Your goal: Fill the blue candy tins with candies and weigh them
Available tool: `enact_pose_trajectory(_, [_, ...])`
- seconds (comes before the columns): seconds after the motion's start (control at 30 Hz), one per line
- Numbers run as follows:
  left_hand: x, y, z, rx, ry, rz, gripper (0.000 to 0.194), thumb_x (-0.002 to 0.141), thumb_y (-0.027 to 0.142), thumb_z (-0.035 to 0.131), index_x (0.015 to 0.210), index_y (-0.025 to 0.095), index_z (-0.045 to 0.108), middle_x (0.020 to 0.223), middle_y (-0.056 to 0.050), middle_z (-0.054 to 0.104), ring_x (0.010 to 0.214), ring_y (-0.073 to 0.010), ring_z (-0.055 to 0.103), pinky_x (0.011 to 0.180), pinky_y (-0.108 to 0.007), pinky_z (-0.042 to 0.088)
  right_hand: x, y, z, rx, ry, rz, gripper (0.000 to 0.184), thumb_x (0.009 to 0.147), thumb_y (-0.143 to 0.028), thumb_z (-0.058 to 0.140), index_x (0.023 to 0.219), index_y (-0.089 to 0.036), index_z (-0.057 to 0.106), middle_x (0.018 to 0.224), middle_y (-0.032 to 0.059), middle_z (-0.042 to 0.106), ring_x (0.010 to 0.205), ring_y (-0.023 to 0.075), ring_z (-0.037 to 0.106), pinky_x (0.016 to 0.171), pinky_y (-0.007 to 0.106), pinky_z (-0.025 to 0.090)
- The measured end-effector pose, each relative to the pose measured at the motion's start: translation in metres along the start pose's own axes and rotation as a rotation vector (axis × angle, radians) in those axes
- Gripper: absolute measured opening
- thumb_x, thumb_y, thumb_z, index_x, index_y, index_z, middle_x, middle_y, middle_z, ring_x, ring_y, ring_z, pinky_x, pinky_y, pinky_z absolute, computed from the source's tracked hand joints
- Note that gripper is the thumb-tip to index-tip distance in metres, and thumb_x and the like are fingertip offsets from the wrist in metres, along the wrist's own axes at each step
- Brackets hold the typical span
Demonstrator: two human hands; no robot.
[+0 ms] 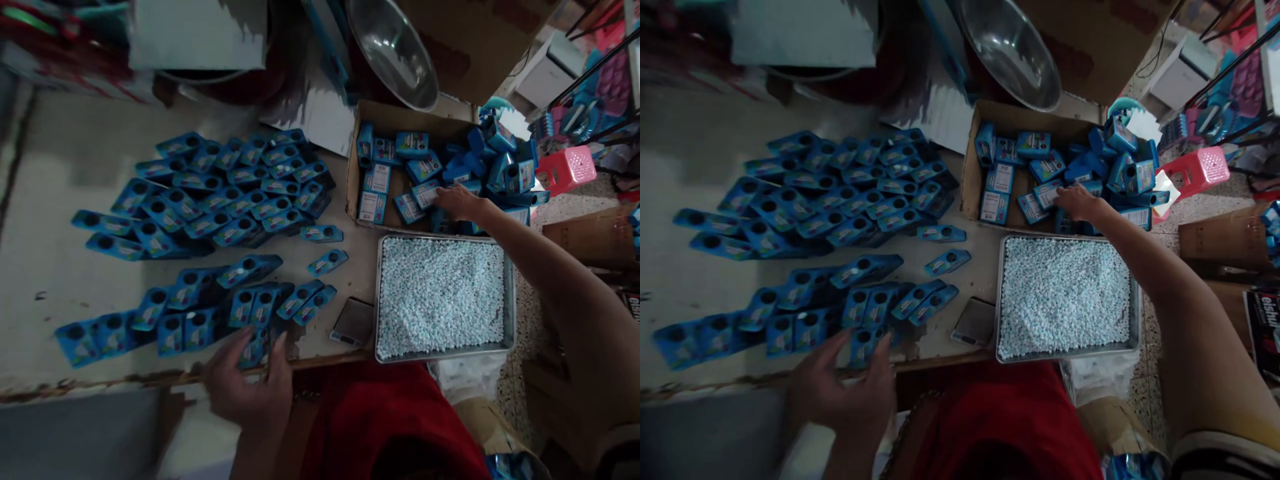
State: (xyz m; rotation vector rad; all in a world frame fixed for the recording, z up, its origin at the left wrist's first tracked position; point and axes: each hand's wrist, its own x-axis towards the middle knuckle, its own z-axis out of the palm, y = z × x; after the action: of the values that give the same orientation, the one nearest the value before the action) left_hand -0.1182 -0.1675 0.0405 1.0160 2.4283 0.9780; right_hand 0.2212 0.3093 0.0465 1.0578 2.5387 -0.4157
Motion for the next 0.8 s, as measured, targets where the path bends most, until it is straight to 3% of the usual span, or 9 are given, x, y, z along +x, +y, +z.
enact_pose_trajectory(0.1, [0.105, 0.101, 0.064, -0.097, -0.087, 0.365, 0.015, 0.100, 0.037, 0.074, 0.112, 0.029, 0.073, 0.114, -0.009, 0.076, 0.118, -0.0345, 0.073, 0.120, -0.059, 0.055, -0.013, 0.015, -0.022, 0.123, 0.093, 0.056, 0.030, 0.061, -0.007, 0.097, 0.079, -0.021, 0.076, 0.096, 0.0063, 0.074, 0.100, 0.0299, 0.073, 0.095, 0.042, 0.054])
enact_pose_trajectory(0.17, [0.177, 0.168, 0.149, -0.175, -0.255, 0.500, 0.014, 0.099, 0.034, 0.076, 0.109, 0.026, 0.073, 0.111, -0.009, 0.077, 0.113, -0.0313, 0.073, 0.112, -0.050, 0.058, -0.033, 0.021, -0.032, 0.197, 0.258, 0.093, 0.039, 0.057, -0.013, 0.102, 0.089, -0.023, 0.082, 0.099, 0.0054, 0.075, 0.099, 0.0301, 0.071, 0.091, 0.042, 0.054])
enact_pose_trajectory(0.23, [0.221, 0.220, 0.242, -0.208, -0.454, 0.581, 0.040, 0.083, 0.032, 0.092, 0.114, 0.022, 0.070, 0.113, -0.010, 0.077, 0.110, -0.0308, 0.073, 0.105, -0.045, 0.060, -0.060, 0.020, -0.033, 0.330, 0.448, 0.186, 0.045, 0.058, -0.024, 0.106, 0.098, -0.023, 0.085, 0.098, 0.0037, 0.075, 0.095, 0.0290, 0.071, 0.088, 0.041, 0.055])
enact_pose_trajectory(0.33, [0.225, 0.258, 0.343, -0.081, -0.631, 0.595, 0.071, 0.061, 0.026, 0.104, 0.122, 0.019, 0.068, 0.120, -0.014, 0.075, 0.117, -0.0376, 0.072, 0.105, -0.046, 0.059, -0.103, -0.001, -0.017, 0.678, 0.599, 0.433, 0.043, 0.065, -0.043, 0.104, 0.095, -0.019, 0.085, 0.077, 0.0000, 0.070, 0.078, 0.0246, 0.068, 0.075, 0.038, 0.056])
enact_pose_trajectory(0.4, [0.210, 0.259, 0.370, 0.010, -0.668, 0.584, 0.076, 0.056, 0.015, 0.102, 0.125, 0.018, 0.069, 0.123, -0.018, 0.073, 0.122, -0.0431, 0.070, 0.106, -0.052, 0.057, -0.125, -0.021, 0.000, 1.004, 0.649, 0.583, 0.047, 0.066, -0.051, 0.103, 0.094, -0.019, 0.083, 0.068, -0.0017, 0.066, 0.068, 0.0215, 0.065, 0.065, 0.035, 0.055])
enact_pose_trajectory(0.47, [0.199, 0.253, 0.371, 0.032, -0.676, 0.598, 0.077, 0.056, 0.009, 0.098, 0.127, 0.016, 0.070, 0.126, -0.020, 0.072, 0.123, -0.0446, 0.069, 0.108, -0.055, 0.056, -0.144, -0.040, 0.015, 1.295, 0.710, 0.648, 0.052, 0.066, -0.055, 0.102, 0.098, -0.020, 0.082, 0.074, 0.0000, 0.072, 0.067, 0.0199, 0.066, 0.060, 0.033, 0.055])
enact_pose_trajectory(0.57, [0.200, 0.249, 0.344, -0.012, -0.643, 0.681, 0.067, 0.060, 0.012, 0.094, 0.123, 0.015, 0.073, 0.131, -0.020, 0.070, 0.127, -0.0420, 0.066, 0.116, -0.055, 0.052, -0.167, -0.063, 0.032, 1.479, 0.846, 0.627, 0.048, 0.072, -0.055, 0.099, 0.104, -0.023, 0.082, 0.087, 0.0013, 0.077, 0.071, 0.0173, 0.066, 0.061, 0.031, 0.056])
enact_pose_trajectory(0.7, [0.202, 0.256, 0.272, -0.065, -0.568, 0.906, 0.057, 0.070, 0.024, 0.093, 0.124, 0.020, 0.077, 0.146, -0.017, 0.065, 0.138, -0.0406, 0.062, 0.125, -0.054, 0.047, -0.190, -0.084, 0.055, 1.631, 0.904, 0.505, 0.051, 0.073, -0.055, 0.098, 0.110, -0.027, 0.078, 0.093, -0.0001, 0.077, 0.077, 0.0182, 0.068, 0.067, 0.032, 0.059])
enact_pose_trajectory(0.8, [0.185, 0.254, 0.212, -0.130, -0.607, 1.043, 0.048, 0.081, 0.041, 0.094, 0.122, 0.022, 0.078, 0.129, -0.012, 0.074, 0.126, -0.0350, 0.069, 0.117, -0.047, 0.053, -0.196, -0.100, 0.076, 1.790, 0.874, 0.430, 0.058, 0.069, -0.061, 0.099, 0.109, -0.029, 0.072, 0.103, 0.0015, 0.080, 0.089, 0.0234, 0.075, 0.082, 0.041, 0.067])
